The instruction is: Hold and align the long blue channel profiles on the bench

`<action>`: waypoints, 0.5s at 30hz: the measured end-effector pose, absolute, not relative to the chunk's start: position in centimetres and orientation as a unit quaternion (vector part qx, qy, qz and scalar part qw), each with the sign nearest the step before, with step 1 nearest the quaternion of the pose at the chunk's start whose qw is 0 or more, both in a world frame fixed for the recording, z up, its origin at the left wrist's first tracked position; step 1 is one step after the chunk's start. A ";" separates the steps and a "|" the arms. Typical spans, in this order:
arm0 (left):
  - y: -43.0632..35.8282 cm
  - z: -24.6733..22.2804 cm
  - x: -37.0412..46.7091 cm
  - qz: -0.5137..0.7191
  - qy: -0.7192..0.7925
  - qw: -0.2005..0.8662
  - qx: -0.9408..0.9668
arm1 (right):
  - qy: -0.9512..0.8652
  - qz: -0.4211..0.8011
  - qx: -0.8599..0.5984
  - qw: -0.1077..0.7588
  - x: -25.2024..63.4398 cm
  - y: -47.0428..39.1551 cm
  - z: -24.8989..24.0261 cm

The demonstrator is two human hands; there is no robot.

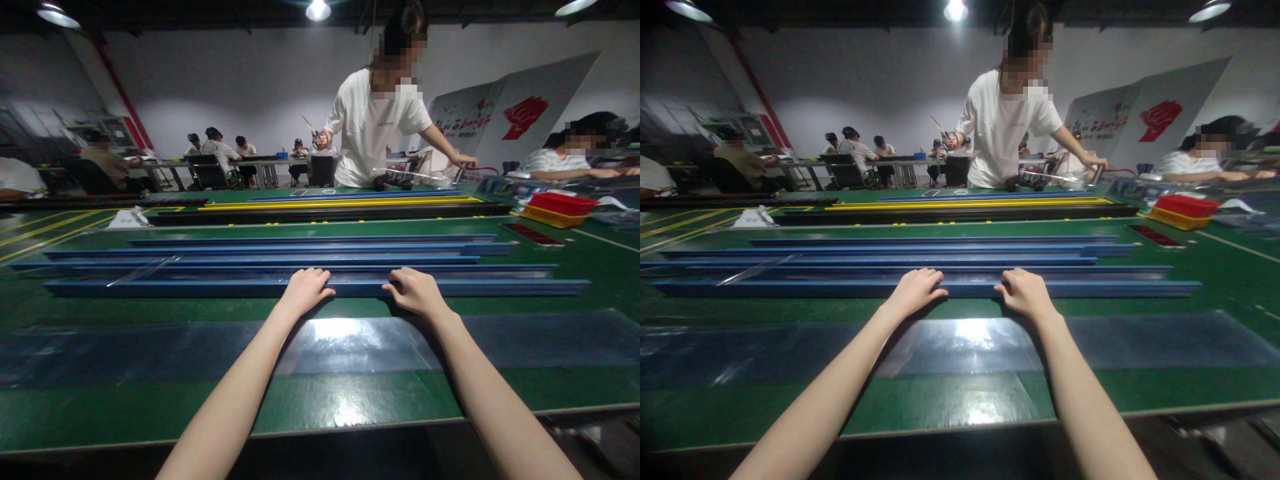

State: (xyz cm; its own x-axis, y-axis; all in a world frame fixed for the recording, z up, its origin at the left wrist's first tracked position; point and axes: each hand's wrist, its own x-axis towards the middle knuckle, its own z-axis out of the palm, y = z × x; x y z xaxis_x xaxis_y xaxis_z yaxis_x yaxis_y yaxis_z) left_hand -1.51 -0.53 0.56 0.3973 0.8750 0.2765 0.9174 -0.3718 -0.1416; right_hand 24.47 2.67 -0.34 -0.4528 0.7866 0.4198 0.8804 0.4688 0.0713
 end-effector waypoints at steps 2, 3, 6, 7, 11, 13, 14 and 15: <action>-0.5 0.5 -1.4 -0.071 -0.543 0.138 -0.825 | -0.843 -0.147 -0.489 0.172 24.4 2.6 -0.5; -0.5 0.5 -1.4 -0.070 -0.542 0.139 -0.826 | -0.844 -0.151 -0.484 0.173 24.3 2.6 -0.5; -0.5 0.3 -1.3 -0.074 -0.538 0.146 -0.827 | -0.847 -0.168 -0.471 0.182 24.0 2.6 -0.7; -0.5 0.2 -1.2 -0.075 -0.536 0.147 -0.828 | -0.848 -0.174 -0.465 0.185 23.8 2.5 -0.8; -0.5 0.1 -1.3 -0.080 -0.533 0.153 -0.829 | -0.865 -0.189 -0.420 0.200 22.1 2.4 -1.1; -0.5 0.0 -1.2 -0.083 -0.532 0.156 -0.828 | -0.873 -0.192 -0.399 0.206 21.1 2.2 -1.2; -0.4 0.0 -1.2 -0.084 -0.532 0.157 -0.828 | -0.876 -0.195 -0.390 0.204 20.7 2.2 -1.3; -0.4 0.0 -1.2 -0.086 -0.531 0.158 -0.828 | -0.879 -0.199 -0.383 0.201 20.3 2.1 -1.3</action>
